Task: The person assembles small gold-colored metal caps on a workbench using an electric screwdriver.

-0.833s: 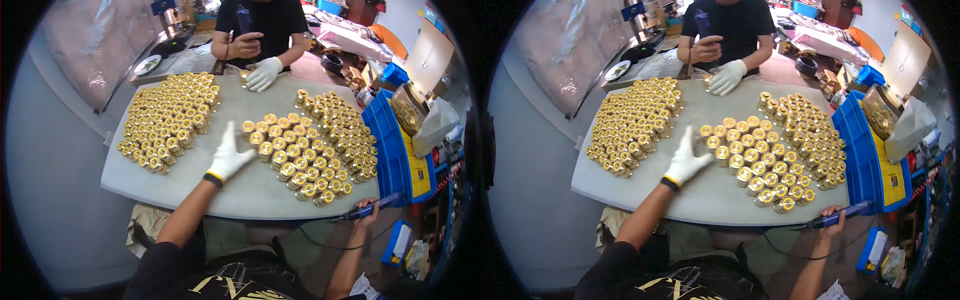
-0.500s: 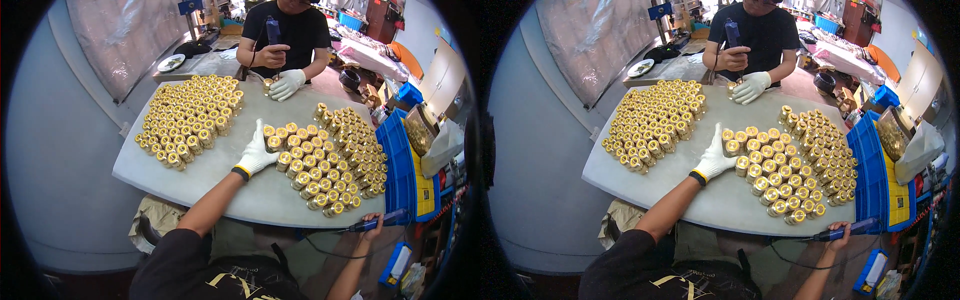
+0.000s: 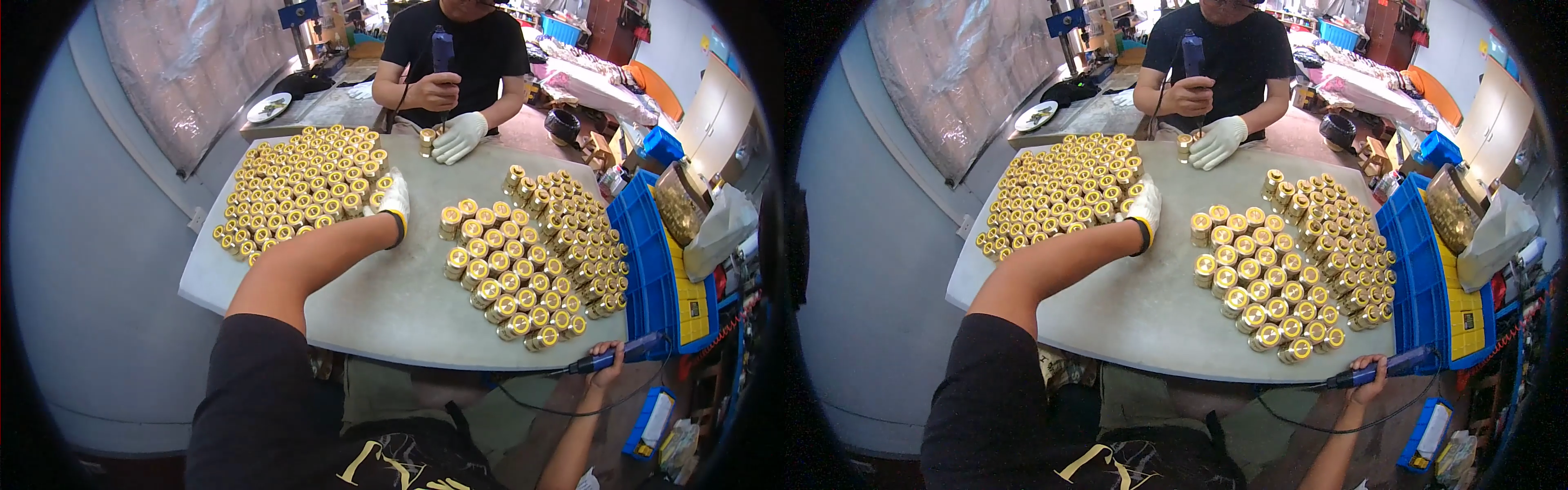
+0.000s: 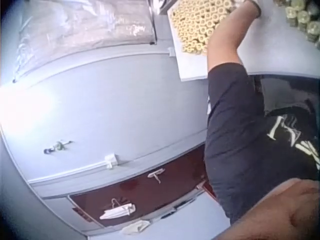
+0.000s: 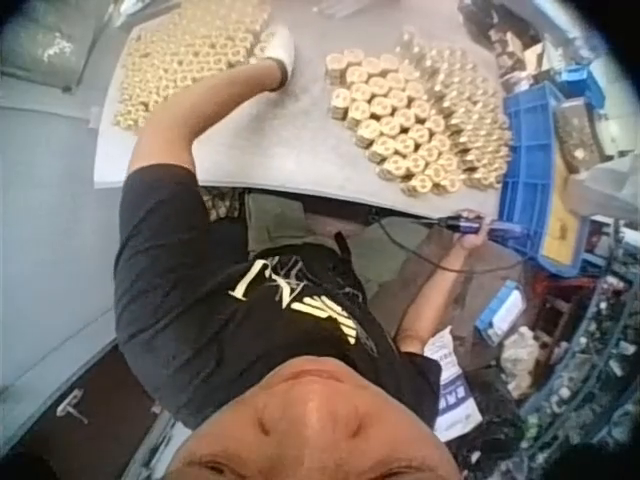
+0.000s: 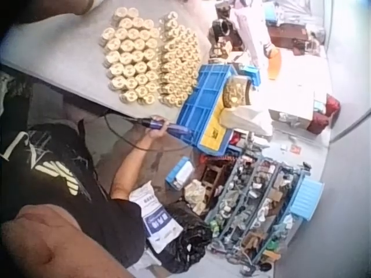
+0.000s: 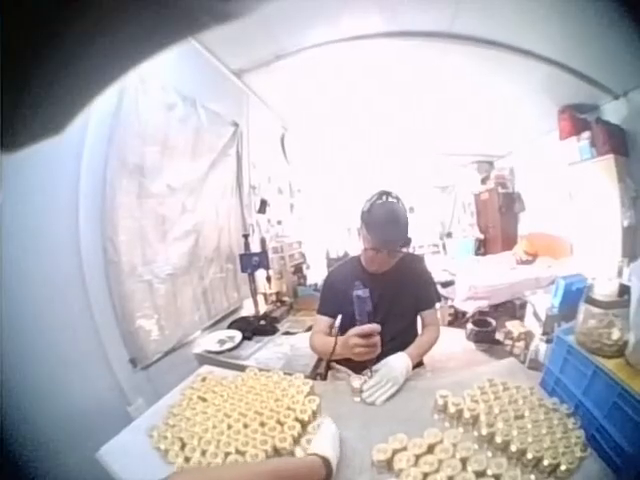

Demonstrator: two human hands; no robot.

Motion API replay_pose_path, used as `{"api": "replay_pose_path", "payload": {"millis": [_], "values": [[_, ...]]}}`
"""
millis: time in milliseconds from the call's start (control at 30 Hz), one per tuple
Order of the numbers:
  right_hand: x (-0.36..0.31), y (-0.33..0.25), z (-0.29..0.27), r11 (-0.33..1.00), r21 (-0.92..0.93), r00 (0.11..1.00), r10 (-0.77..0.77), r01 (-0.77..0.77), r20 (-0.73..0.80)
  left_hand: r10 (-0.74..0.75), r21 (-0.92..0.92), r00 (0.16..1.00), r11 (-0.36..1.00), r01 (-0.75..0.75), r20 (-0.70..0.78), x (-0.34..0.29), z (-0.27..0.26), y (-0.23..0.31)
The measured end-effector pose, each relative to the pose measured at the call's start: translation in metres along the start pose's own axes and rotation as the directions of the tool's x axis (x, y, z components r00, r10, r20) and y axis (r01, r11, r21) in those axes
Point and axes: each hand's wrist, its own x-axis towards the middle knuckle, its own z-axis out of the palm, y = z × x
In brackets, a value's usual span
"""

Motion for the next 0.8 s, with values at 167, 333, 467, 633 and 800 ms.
{"api": "replay_pose_path", "payload": {"millis": [167, 333, 467, 633, 800], "values": [[0.0, -0.003, 0.001, 0.999, 0.021, 0.999, 0.036, -0.035, -0.008, -0.084, -0.336, 0.994, 0.94, 0.054, -0.073, -0.024, -0.009, 0.03], [0.004, 0.0, 0.004, 0.998, 0.043, 0.999, 0.052, -0.051, -0.003, -0.214, -0.579, 0.959, 0.812, 0.069, -0.185, -0.029, 0.023, 0.016], [-0.004, -0.009, 0.001, 1.0, -0.01, 1.0, 0.006, -0.007, -0.023, -0.132, -0.823, 0.893, -0.35, -0.448, -0.43, -0.059, -0.012, -0.041], [-0.001, -0.002, 0.009, 1.0, -0.018, 0.998, 0.014, -0.015, -0.064, -0.349, -0.426, 0.684, -0.579, -0.695, -0.641, 0.014, -0.003, 0.001], [-0.003, -0.009, 0.009, 0.998, -0.037, 0.997, 0.046, -0.048, -0.059, -0.233, -0.426, 0.726, -0.679, -0.598, -0.648, 0.006, -0.025, 0.001]]}}
